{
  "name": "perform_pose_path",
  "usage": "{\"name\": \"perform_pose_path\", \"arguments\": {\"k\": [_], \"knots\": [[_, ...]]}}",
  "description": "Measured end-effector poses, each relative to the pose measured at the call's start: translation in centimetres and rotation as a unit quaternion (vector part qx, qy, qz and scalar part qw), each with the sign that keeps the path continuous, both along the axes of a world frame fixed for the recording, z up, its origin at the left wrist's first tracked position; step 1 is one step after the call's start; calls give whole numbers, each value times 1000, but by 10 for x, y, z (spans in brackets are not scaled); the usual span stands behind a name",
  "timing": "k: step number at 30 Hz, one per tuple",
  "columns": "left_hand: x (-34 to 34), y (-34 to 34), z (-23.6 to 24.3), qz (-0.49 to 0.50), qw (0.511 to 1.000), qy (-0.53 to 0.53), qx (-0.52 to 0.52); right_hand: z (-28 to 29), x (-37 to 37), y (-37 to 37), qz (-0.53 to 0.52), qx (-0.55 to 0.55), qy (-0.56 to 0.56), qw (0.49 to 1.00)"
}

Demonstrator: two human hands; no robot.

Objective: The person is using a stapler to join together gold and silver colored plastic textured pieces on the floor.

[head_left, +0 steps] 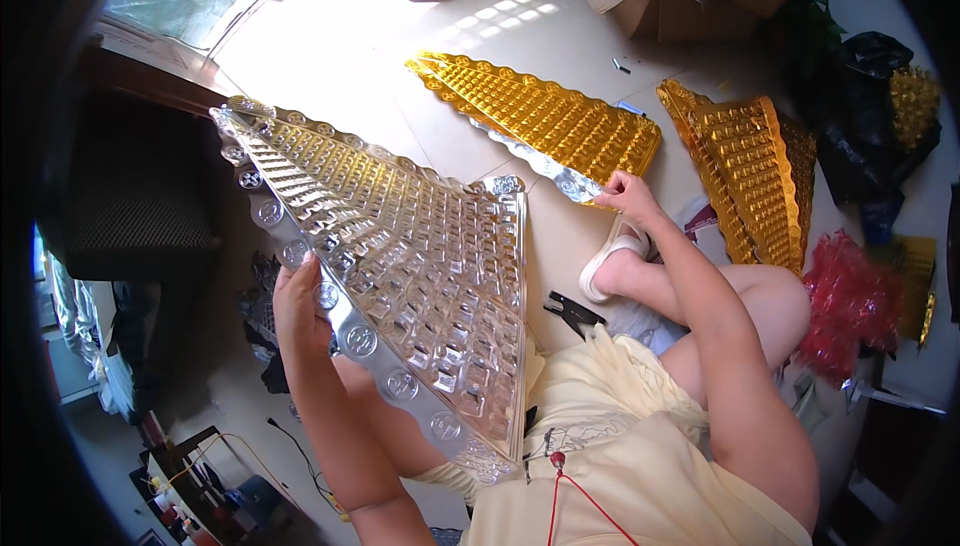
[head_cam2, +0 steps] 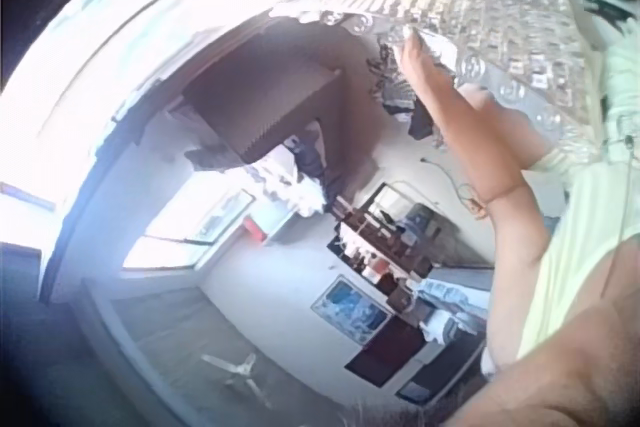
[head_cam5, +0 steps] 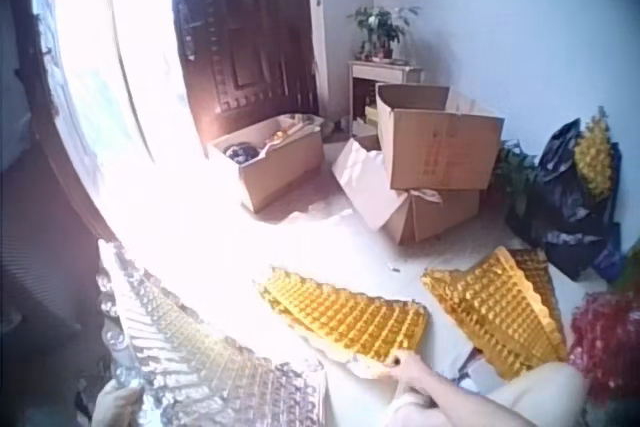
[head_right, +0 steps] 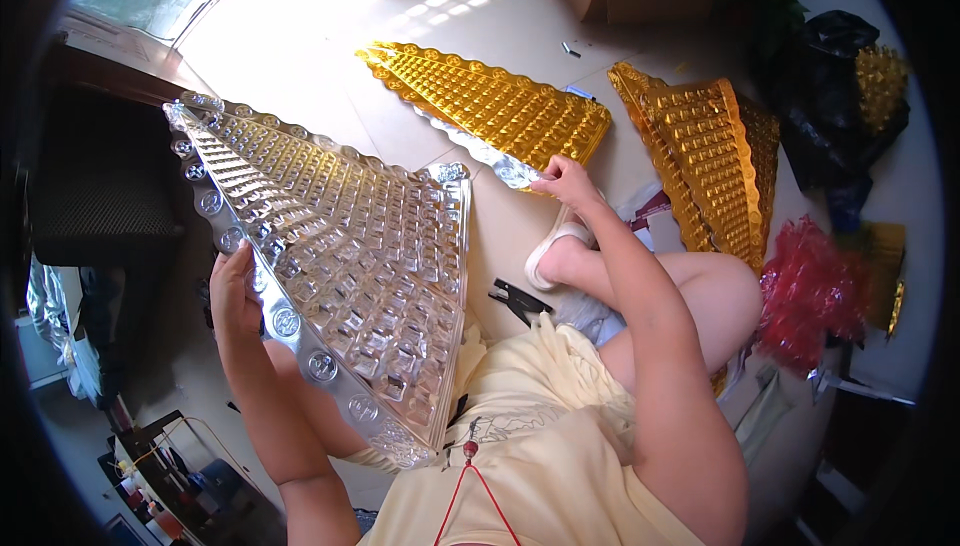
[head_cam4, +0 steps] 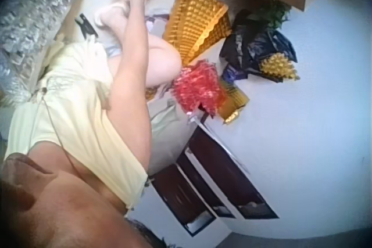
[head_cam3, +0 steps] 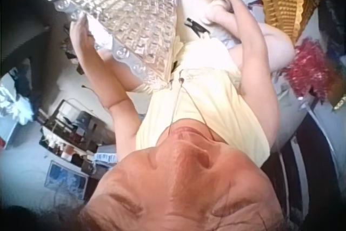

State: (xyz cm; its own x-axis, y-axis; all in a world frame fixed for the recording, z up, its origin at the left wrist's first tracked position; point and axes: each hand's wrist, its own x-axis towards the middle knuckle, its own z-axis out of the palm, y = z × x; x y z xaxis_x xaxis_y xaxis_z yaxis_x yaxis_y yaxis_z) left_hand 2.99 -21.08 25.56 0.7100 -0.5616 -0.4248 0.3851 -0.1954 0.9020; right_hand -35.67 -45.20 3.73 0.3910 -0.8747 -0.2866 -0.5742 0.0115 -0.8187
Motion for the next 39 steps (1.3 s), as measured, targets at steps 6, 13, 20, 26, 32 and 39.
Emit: {"name": "perform_pose_path", "arguments": {"k": [6, 13, 20, 26, 32, 39], "knots": [[-7, -3, 16, -44, 998, 34, -17, 56, 21, -6, -49, 300, -173, 937], [8, -3, 20, -72, 996, 47, 25, 100, 50, 19, -76, 326, -182, 925], [17, -3, 1, -86, 993, 59, 47, 161, 70, 15, 60, 20, -266, 962], [27, 3, -15, -82, 995, 57, 15, 226, 20, -28, -91, 73, -406, 907], [20, -2, -1, -116, 991, 40, 58, 158, -73, -52, -85, -73, -72, 991], [24, 9, 12, -147, 983, -30, 103, 132, -50, 0, -108, -236, 442, 858]]}}
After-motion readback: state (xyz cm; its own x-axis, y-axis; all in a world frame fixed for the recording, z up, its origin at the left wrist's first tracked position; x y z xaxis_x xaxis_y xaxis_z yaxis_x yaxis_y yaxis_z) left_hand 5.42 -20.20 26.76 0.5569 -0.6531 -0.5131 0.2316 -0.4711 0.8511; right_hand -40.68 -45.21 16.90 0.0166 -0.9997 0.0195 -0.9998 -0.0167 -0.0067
